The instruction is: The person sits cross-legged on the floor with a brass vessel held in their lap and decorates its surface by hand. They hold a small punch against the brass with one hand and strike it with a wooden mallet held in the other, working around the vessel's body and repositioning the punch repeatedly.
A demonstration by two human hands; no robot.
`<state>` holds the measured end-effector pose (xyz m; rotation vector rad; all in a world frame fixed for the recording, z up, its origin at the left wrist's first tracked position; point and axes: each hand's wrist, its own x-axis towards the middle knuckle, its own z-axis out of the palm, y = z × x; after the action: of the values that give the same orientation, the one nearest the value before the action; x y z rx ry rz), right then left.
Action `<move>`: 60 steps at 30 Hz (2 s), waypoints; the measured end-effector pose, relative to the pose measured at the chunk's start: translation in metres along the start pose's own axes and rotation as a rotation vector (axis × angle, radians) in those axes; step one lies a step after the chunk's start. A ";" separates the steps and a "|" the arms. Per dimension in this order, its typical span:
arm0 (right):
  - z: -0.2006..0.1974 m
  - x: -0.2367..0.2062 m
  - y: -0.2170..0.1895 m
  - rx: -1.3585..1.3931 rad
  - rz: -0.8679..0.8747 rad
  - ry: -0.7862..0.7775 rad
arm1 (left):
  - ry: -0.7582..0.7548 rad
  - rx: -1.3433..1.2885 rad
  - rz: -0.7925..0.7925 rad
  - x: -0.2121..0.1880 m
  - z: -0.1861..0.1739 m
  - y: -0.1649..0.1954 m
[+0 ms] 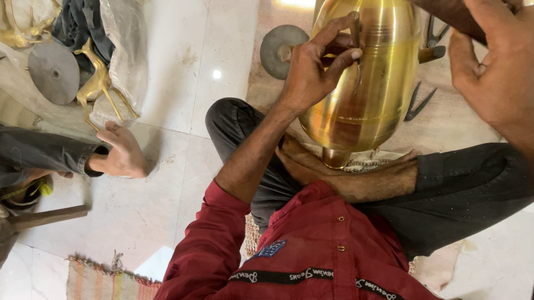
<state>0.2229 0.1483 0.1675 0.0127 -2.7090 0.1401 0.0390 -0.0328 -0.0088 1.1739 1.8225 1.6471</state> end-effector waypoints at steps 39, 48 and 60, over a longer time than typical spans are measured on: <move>0.016 -0.023 0.010 -0.071 -0.004 0.011 | -0.067 0.110 -0.006 0.005 -0.004 0.002; 0.022 -0.019 0.008 -0.070 0.008 0.041 | -0.076 0.148 0.006 0.005 -0.005 0.002; 0.023 -0.015 0.000 0.211 0.076 0.098 | -0.088 0.150 0.081 0.001 -0.004 -0.003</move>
<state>0.2272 0.1459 0.1400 -0.0343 -2.5858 0.4377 0.0345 -0.0342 -0.0107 1.3784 1.8931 1.4973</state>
